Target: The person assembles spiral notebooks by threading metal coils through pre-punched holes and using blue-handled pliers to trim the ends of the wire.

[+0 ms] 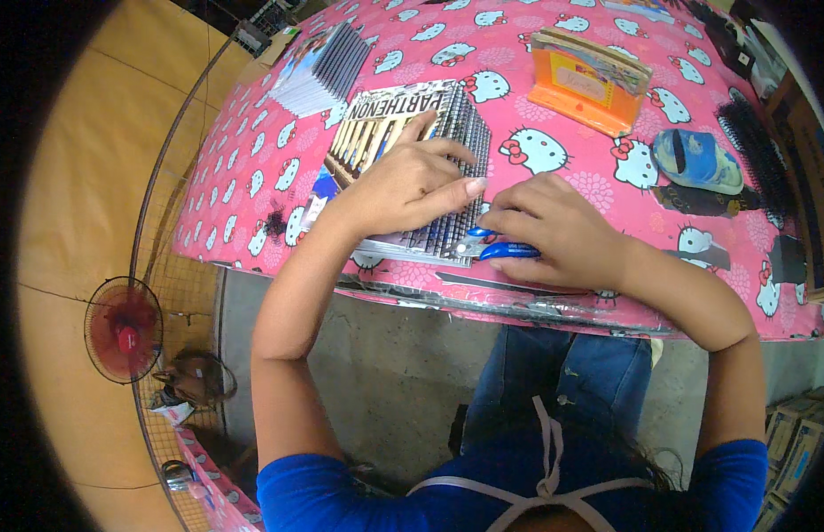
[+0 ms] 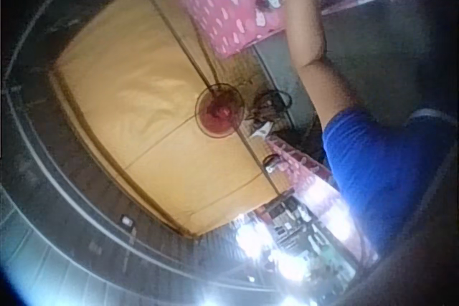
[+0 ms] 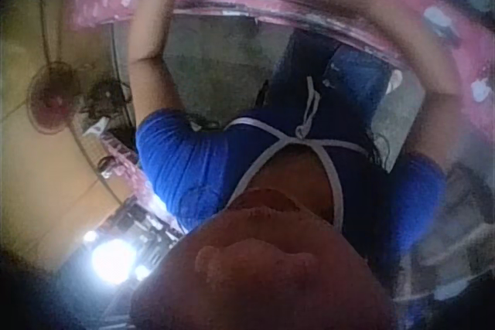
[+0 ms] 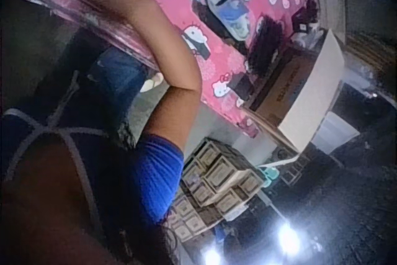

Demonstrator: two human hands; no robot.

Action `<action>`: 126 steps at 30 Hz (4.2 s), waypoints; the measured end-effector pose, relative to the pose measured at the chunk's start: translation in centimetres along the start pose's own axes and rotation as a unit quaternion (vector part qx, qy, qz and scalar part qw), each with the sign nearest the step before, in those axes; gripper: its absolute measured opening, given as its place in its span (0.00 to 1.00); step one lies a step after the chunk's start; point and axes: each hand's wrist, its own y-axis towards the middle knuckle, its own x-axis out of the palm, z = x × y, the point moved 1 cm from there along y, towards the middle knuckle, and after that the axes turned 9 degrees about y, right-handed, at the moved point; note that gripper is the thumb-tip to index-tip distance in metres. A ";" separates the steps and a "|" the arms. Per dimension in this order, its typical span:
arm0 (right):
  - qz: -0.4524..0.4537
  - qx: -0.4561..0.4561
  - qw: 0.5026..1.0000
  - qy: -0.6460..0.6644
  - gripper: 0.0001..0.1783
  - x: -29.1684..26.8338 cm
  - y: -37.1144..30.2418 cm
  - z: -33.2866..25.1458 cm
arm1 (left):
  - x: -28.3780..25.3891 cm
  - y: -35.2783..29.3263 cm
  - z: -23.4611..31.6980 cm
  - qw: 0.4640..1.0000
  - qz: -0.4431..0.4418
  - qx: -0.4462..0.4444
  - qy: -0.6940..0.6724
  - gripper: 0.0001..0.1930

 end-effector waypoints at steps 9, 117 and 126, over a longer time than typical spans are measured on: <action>-0.048 0.103 0.973 0.200 0.21 1.0 0.9 1.7 | 0.0 -0.3 0.2 0.997 0.061 -0.012 -0.055 0.18; -0.151 0.092 0.983 -0.054 0.26 -0.2 -1.3 2.2 | 0.1 2.3 1.5 0.955 -0.226 0.050 0.183 0.15; -0.173 0.171 0.969 0.043 0.25 0.9 -0.6 2.7 | 0.1 2.5 1.4 0.958 -0.235 0.033 0.161 0.15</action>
